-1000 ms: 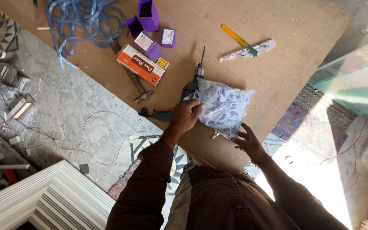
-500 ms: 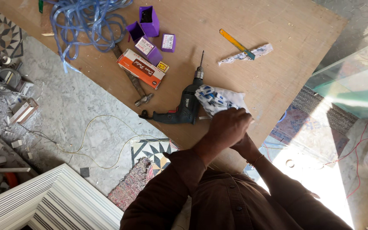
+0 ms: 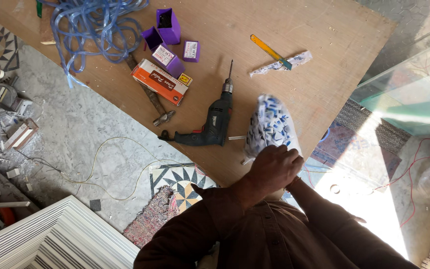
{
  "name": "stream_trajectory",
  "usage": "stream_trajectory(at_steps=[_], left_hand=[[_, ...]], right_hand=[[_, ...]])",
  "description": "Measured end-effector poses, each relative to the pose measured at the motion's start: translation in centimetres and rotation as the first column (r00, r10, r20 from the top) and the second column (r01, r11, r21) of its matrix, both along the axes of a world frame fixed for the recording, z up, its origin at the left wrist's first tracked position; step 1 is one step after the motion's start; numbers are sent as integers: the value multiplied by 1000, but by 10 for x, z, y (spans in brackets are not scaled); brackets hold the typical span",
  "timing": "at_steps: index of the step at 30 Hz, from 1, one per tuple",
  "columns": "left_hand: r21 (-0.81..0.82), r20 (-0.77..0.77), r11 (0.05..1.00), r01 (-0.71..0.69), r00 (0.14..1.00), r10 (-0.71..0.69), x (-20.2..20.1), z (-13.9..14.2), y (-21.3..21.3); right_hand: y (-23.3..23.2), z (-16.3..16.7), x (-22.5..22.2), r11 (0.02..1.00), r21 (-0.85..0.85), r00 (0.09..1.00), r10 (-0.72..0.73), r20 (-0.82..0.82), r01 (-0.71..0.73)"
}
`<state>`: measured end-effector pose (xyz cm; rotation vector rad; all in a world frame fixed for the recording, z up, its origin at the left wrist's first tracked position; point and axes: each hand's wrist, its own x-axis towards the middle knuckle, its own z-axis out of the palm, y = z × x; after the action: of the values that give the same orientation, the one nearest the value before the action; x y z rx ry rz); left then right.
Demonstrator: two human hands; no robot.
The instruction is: The person opens a plastic bag of small white and blue plastic fittings on a workbench, carries a handful to a stack of aluminum profiles, and presses the fittings into the ends of the profiles one at a time, returning to the bag for more fittings.
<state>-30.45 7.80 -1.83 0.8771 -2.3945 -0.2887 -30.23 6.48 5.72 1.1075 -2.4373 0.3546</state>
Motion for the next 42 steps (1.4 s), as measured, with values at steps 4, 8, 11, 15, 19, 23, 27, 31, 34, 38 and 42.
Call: stream_trajectory(at_steps=[4,8,11,15,19,23,27,31,34,38,42], left_hand=[[28,69,1000,-13,998,11,29,0,-4],[60,44,998,-28,999,25,42,0,2],[47,78,998,-45,996,41,46,-2,7],[49,62,999,-1,998,-2,44,-9,10],[70,114,996,60,991,-68,33,-14,16],[114,188,992,56,979,-77,26,-15,27],[80,181,994,-80,981,65,29,-10,29],[-1,234,982,-190,954,185,34,-2,31],[-17,197,974,-228,954,227,37,3,33],[29,171,978,-209,965,201,34,1,37],[80,235,987,-140,965,118,37,-7,42]], right_hand=[[0,-32,0,992,103,982,50,184,-69],[-4,-73,-95,336,70,139,188,972,-939],[-11,-77,-144,388,69,130,134,982,-919],[-22,-41,-169,727,51,489,406,772,-685],[-26,-11,-145,376,-564,-214,660,720,-735],[-18,-20,-129,424,247,436,437,787,-871],[-9,-36,-132,477,185,467,584,664,-859],[-4,-39,-130,614,126,542,560,626,-780],[-8,-35,-121,562,115,509,618,599,-819],[-20,-30,-108,430,104,424,770,476,-897],[-33,-27,-107,407,266,475,600,643,-874]])
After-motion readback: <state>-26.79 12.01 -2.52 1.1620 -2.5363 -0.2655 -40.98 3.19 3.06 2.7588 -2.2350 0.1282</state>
